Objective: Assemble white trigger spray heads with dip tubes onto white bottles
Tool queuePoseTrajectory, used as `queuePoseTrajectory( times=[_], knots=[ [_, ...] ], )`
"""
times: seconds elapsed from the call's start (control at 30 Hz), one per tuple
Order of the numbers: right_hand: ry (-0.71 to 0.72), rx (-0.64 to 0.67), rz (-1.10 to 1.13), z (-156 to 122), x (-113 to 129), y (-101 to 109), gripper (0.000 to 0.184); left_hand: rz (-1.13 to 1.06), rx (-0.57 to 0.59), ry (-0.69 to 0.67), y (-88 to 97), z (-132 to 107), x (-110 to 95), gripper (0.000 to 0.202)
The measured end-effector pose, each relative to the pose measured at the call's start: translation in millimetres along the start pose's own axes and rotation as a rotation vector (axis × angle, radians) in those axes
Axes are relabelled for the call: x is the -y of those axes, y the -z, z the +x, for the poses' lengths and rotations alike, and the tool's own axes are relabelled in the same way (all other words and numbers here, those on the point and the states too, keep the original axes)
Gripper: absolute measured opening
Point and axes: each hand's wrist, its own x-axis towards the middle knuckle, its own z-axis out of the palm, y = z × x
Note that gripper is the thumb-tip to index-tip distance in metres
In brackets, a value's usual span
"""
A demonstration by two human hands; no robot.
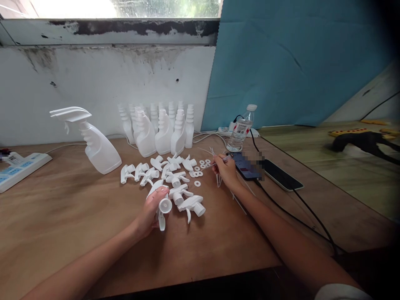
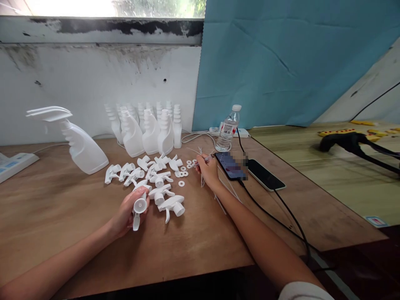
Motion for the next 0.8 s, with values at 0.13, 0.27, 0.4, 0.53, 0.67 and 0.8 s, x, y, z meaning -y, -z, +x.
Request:
queuePoseTrajectory(
  times=[0.13, 0.27, 0.4, 0.53, 0.67, 0.8],
  knots=[
    [-0.017, -0.023, 0.022, 0.1, 0.1, 1.0, 0.026, 0.147, -0.110, -0.337, 14.5, -1.8, -20.6, 0.037],
    [-0.020, -0.014, 0.011, -2.4, 1.9, -0.6, 0.025, 0.623, -0.323, -0.697, 47.6, 6.2, -39.3, 0.035],
    [-0.030, -0.008, 0.021, -4.1, 2.9, -2.0, 0.025, 1.135, -0.347, -0.857, 79.7, 21.7, -43.0, 0.026],
    [-0.035, -0.016, 0.023, -2.3, 0.7, -0.7, 0.025, 1.429, -0.237, -0.951, 96.4, 29.0, -38.9, 0.031],
    [-0.023, -0.047, 0.017, 0.4, -1.5, 3.5, 0.025, 1.465, -0.083, -1.074, 109.0, 19.5, -36.4, 0.036],
    [-0.010, -0.063, 0.023, 1.4, -1.8, 6.5, 0.025, 1.462, 0.027, -1.094, 121.2, 7.5, -35.6, 0.045]
  ],
)
